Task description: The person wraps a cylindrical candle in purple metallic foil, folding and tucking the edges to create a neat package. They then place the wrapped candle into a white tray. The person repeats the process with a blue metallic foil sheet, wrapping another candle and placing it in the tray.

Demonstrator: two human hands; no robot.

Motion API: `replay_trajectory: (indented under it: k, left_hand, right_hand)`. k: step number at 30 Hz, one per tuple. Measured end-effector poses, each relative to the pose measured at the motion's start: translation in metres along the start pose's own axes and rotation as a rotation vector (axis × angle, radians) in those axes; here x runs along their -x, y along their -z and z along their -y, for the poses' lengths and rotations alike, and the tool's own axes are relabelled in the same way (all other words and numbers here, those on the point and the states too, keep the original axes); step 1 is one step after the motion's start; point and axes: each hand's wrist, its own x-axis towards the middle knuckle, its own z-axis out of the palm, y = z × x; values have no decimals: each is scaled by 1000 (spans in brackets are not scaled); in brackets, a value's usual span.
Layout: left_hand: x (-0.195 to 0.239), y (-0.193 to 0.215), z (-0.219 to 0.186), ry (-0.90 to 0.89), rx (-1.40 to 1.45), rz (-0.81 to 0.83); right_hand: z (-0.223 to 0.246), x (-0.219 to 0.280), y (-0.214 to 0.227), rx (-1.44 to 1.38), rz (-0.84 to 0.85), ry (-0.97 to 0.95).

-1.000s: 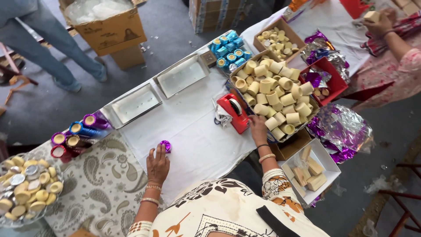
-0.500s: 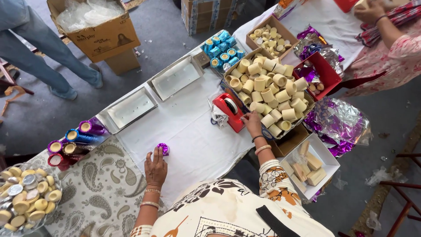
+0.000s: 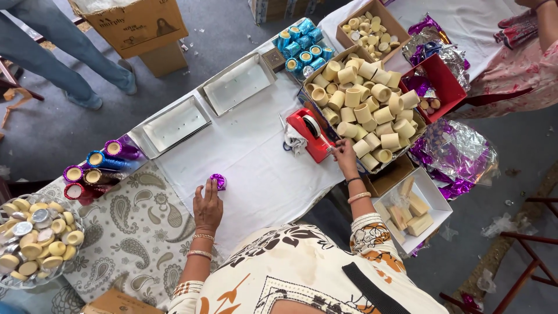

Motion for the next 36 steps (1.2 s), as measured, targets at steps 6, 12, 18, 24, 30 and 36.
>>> replay_trajectory:
  k: [6, 12, 18, 24, 30, 36]
  left_hand:
    - [0, 2, -1, 10, -4, 10]
    - [1, 3, -4, 30, -21, -5]
    - [-1, 5, -5, 33, 14, -1]
    - [1, 0, -5, -19, 5, -93]
    - [2, 1, -5, -26, 34, -73]
    - [4, -3, -9, -30, 91, -114]
  right_hand:
    - [-44, -7, 2, -27, -13, -62]
    - [-95, -19, 5, -216, 50, -184]
    - [-210, -4, -1, -98, 47, -161]
    - [-112, 61, -96, 174, 203, 349]
    - [93, 103, -224, 180, 657, 309]
    - [160, 123, -297, 162, 784, 377]
